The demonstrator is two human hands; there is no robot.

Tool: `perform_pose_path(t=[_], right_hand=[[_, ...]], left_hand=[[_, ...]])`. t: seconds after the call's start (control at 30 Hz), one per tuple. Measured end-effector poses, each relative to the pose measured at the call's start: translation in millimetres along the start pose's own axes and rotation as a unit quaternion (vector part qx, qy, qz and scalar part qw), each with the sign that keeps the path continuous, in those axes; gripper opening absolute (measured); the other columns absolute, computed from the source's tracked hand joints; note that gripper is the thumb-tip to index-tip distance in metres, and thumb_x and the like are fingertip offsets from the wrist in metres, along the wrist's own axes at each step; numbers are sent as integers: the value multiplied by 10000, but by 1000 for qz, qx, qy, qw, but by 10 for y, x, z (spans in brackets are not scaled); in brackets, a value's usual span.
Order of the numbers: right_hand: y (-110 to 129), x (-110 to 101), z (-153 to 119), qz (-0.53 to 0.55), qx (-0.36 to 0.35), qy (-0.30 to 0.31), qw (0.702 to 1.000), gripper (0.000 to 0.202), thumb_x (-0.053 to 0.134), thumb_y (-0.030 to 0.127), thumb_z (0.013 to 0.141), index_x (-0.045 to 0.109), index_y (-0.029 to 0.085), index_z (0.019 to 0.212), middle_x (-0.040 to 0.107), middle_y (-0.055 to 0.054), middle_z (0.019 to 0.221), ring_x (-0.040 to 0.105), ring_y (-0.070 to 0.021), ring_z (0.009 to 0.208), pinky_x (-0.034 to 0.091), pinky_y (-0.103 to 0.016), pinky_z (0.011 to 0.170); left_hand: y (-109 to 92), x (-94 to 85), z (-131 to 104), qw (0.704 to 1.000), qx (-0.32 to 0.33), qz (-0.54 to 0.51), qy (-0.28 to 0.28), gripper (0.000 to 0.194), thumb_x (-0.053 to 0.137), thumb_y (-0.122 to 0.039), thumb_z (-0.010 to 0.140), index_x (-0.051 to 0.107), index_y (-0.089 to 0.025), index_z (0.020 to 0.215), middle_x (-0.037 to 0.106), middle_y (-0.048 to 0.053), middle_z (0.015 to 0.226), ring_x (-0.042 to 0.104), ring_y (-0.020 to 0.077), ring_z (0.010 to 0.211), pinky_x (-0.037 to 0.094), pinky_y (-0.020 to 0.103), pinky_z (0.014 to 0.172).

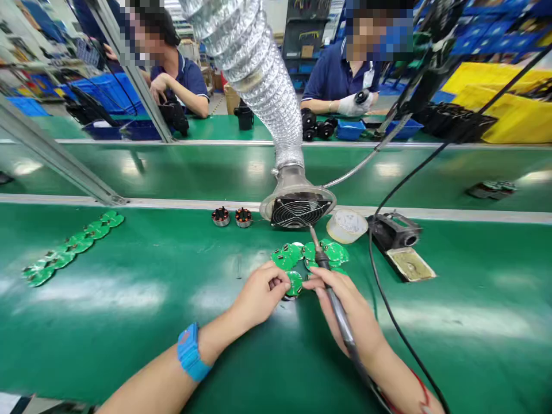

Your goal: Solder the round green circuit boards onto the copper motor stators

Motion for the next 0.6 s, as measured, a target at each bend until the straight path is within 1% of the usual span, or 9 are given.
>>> perform_pose_path(t=[0.07,0.17,0.23,0.27,0.37,0.43,0.5,0.6], right_hand=[[36,-93,-38,-7,6,21,1000,349,443,198,999,516,269,1333,767,-4,892,714,-193,841,584,-330,762],[120,-214,-92,-12,27,21,999,319,466,237,996,553,266,1302,759,-28,906,728,-185,780,599,-297,691],[183,-261,-142,-7,47,-10,999,275,490,232,982,588,259,1237,736,-41,909,732,-177,739,605,-273,644],[207,-273,-179,0,59,-36,998,253,508,225,969,599,257,1203,718,-38,894,730,-174,721,606,-266,630],[227,-257,-339,32,95,-109,989,207,567,215,926,596,262,1126,668,-1,814,706,-159,624,601,-251,573],[216,-223,-453,38,112,-128,985,171,593,238,911,596,267,1079,653,22,758,661,-142,510,567,-239,478],[224,-210,-538,11,104,-134,985,135,610,280,903,606,270,1038,673,15,743,649,-156,472,541,-256,422],[276,-219,-583,-25,59,-134,989,121,605,301,901,613,271,1018,715,-14,750,700,-211,540,580,-314,472]], left_hand=[[-47,-7,-18,999,28,38,0,163,582,-40,819,611,-161,713,524,-16,739,493,125,663,361,239,624],[-93,-14,-41,995,65,82,-2,164,574,-66,836,607,-170,714,532,-9,736,509,143,712,373,254,664],[-95,-17,-54,992,81,96,-2,159,561,-86,850,609,-174,727,540,-3,747,519,150,731,383,260,680],[-86,-18,-59,992,85,97,-1,158,553,-93,854,609,-175,732,542,-1,754,522,149,732,388,261,681],[-47,-24,-75,993,90,78,4,122,540,-107,848,610,-180,781,547,1,784,530,141,724,407,251,669],[-25,-34,-81,994,92,59,4,104,536,-108,836,606,-184,830,549,1,804,535,135,721,421,242,662],[-16,-45,-81,994,96,46,1,106,527,-105,830,594,-185,844,549,-2,805,534,131,713,430,236,659],[-22,-50,-67,994,102,41,1,110,514,-107,839,574,-185,791,541,-8,776,522,125,689,430,230,648]])
Point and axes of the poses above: each hand's wrist, its own z-axis towards the middle knuckle, its own x-axis out of the palm, y = z × x, the point moved 5 cm from there along z, towards the middle knuckle
